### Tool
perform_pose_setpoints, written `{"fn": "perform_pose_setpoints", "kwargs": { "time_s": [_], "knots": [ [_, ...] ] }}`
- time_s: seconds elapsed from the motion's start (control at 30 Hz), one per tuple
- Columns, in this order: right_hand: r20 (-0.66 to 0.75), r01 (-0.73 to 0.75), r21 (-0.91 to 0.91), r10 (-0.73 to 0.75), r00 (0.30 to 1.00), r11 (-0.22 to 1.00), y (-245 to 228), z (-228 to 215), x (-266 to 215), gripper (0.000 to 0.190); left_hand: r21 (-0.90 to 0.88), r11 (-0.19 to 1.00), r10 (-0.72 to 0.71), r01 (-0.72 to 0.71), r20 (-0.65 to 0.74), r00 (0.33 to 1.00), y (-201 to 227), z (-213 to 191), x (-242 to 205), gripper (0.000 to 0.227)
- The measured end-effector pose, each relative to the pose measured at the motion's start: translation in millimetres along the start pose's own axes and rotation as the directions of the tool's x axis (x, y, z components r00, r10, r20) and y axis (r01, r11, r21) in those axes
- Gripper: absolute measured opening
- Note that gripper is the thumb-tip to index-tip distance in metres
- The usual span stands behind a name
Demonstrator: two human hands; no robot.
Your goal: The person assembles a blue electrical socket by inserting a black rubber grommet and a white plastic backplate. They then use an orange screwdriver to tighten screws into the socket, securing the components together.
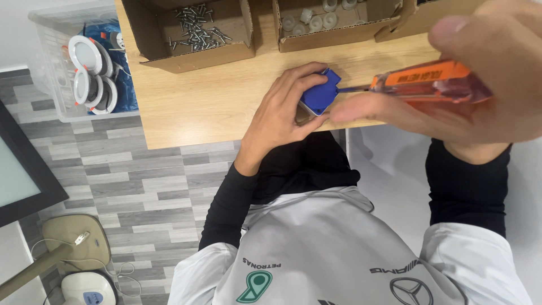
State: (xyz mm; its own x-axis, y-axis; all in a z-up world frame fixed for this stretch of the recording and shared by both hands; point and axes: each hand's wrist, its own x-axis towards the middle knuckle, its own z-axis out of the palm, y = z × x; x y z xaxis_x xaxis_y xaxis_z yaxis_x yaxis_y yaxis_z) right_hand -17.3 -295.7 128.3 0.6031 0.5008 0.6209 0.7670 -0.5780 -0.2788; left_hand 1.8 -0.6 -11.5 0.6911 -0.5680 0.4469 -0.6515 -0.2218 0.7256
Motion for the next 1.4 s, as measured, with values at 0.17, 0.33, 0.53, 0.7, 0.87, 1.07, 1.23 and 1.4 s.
{"fn": "perform_pose_setpoints", "kwargs": {
  "time_s": [0.17,0.33,0.53,0.7,0.87,1.07,1.23,1.4],
  "knots": [
    [0.182,-0.131,0.246,0.088,0.979,0.96,-23.4,-14.7,22.1,0.062,0.006,1.0,0.005,-0.005,-0.014,1.0,3.0,-1.4,1.0,0.054],
    [0.335,-0.191,0.547,-0.004,0.942,0.815,-27.8,-24.8,23.4,0.072,-0.009,1.0,0.004,-0.004,-0.014,1.0,2.8,-2.0,1.4,0.056],
    [0.343,-0.372,0.266,0.273,0.899,0.89,-53.6,-25.5,40.7,0.058,-0.028,1.0,0.004,-0.004,-0.021,1.0,2.4,-1.3,1.3,0.056],
    [0.219,-0.625,0.26,0.586,0.781,0.736,-64.2,-4.9,36.4,0.07,-0.039,0.999,-0.016,0.015,-0.021,1.0,3.0,-1.8,1.3,0.057],
    [0.196,-0.541,-0.013,0.532,0.823,0.841,-40.9,-4.7,28.8,0.086,-0.042,0.999,-0.023,0.022,-0.024,0.999,2.6,-0.8,0.9,0.06],
    [0.25,-0.125,0.406,0.022,0.968,0.905,-13.8,-20.2,23.4,0.056,-0.055,0.998,-0.022,0.021,-0.014,1.0,3.9,-2.9,0.3,0.057],
    [0.379,-0.234,0.475,0.042,0.924,0.848,-24.5,-21.2,21.7,0.053,-0.091,0.992,-0.08,0.085,0.058,0.995,1.0,-4.0,-4.0,0.058],
    [0.449,-0.718,0.372,0.562,0.694,0.589,-53.8,-15.5,51.3,0.02,-0.06,0.993,-0.103,0.105,0.049,0.994,-3.9,0.6,-7.2,0.057]
  ]
}}
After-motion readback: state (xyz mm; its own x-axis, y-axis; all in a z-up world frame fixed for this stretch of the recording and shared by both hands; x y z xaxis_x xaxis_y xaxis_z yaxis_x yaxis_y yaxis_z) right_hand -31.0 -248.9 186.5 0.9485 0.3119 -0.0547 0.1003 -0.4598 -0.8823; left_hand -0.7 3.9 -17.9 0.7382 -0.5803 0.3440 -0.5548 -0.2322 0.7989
